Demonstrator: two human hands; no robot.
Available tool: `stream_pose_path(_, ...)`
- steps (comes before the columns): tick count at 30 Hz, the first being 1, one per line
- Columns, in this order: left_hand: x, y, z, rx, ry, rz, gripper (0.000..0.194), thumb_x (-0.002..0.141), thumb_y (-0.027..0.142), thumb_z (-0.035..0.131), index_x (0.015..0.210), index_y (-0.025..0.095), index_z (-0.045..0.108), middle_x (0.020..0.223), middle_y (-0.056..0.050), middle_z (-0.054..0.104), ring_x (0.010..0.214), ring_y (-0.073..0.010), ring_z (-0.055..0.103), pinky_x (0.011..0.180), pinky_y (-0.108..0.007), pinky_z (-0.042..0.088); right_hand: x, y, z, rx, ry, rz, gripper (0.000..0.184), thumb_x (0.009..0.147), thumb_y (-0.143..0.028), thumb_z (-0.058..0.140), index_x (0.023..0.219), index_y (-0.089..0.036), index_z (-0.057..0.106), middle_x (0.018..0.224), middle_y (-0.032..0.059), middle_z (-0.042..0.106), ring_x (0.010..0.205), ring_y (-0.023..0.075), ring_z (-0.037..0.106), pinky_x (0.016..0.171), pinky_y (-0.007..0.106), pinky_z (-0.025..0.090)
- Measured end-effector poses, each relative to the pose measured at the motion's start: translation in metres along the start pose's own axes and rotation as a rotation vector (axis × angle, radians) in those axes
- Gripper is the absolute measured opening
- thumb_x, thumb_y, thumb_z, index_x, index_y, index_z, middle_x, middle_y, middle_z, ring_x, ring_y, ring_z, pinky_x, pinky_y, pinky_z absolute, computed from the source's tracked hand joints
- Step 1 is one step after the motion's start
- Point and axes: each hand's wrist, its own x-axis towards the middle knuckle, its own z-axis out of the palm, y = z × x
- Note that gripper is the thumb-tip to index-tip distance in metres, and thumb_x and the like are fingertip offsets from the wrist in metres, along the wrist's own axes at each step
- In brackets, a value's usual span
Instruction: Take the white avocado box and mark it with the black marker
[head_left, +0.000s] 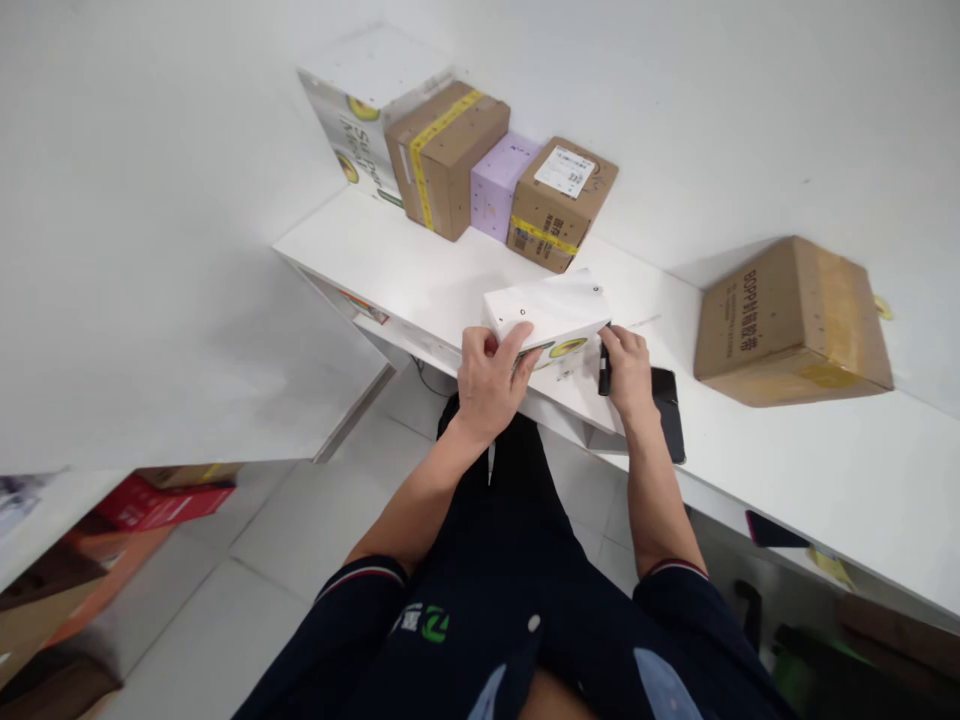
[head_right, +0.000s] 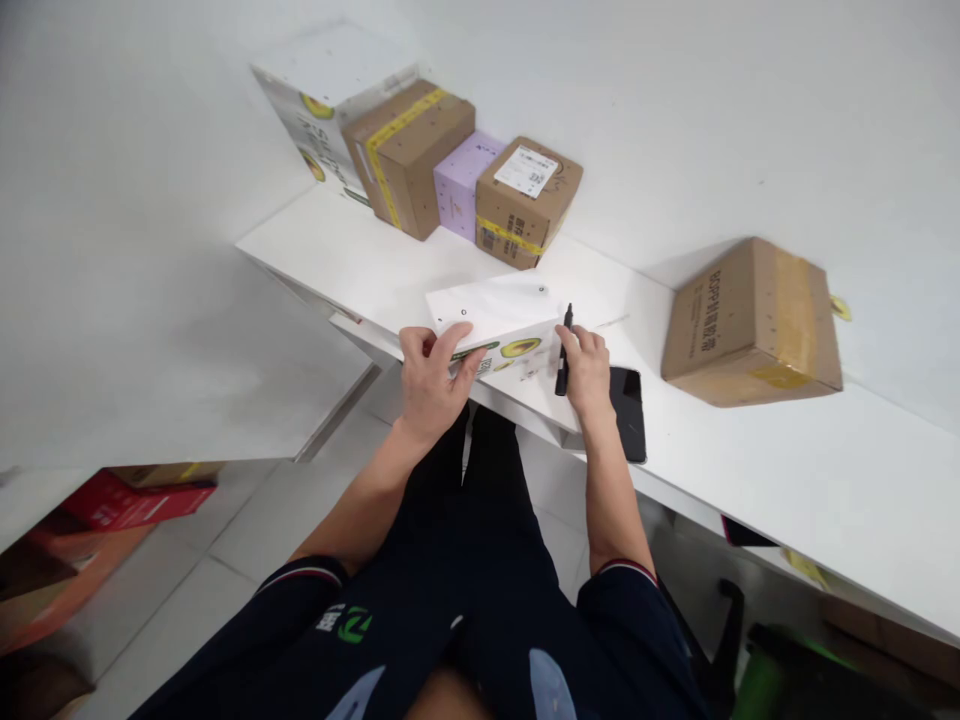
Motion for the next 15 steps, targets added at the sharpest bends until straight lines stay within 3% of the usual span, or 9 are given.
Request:
stream_pose_path(3, 0.000, 0.000, 0.000, -0.017, -0.032, -0.023, 0.040, 0.100, 0.050, 0.050, 0.122, 0.020, 0.066, 0.093, -0.005, 0.039, 0.085, -0.0171, 0.046, 0.074, -0.028, 0.048, 0.000, -0.002, 0.006, -0.211, -0.193, -0.020, 0.052, 0.094, -0.012, 0.038, 0.142, -0.020, 0.056, 0.145, 0.0169, 0.058, 0.128, 0.0343, 0.048, 0.099, 0.051, 0.047)
stream_pose_path(8, -0.001, -0.001, -0.002, -0.017, -0.053, -0.029, 0.042, 0.100, 0.051, 0.049, 0.123, 0.020, 0.066, 0.093, -0.005, 0.040, 0.086, -0.0173, 0.046, 0.075, -0.028, 0.048, -0.002, -0.008, 0.012, -0.294, -0.279, -0.030, 0.054, 0.096, -0.015, 0.034, 0.147, -0.021, 0.052, 0.150, 0.0143, 0.055, 0.130, 0.0374, 0.045, 0.099, 0.052, 0.047)
stream_pose_path(12, -0.003, 0.000, -0.006, -0.018, -0.075, -0.029, 0.039, 0.100, 0.047, 0.050, 0.127, 0.022, 0.065, 0.096, -0.006, 0.041, 0.087, -0.0176, 0.047, 0.073, -0.027, 0.048, -0.014, -0.007, 0.004, -0.259, -0.220, 0.038, 0.059, 0.095, -0.013, 0.033, 0.151, -0.022, 0.047, 0.150, 0.0161, 0.054, 0.129, 0.0358, 0.049, 0.100, 0.051, 0.047)
stream_pose_path(15, -0.006, -0.001, -0.008, -0.047, -0.077, -0.033, 0.039, 0.101, 0.043, 0.051, 0.132, 0.024, 0.062, 0.101, -0.007, 0.043, 0.087, -0.0169, 0.048, 0.073, -0.028, 0.048, -0.039, -0.004, -0.014, -0.222, -0.110, 0.236, 0.058, 0.098, -0.026, 0.037, 0.155, -0.016, 0.039, 0.149, 0.0224, 0.052, 0.130, 0.0385, 0.050, 0.103, 0.055, 0.045)
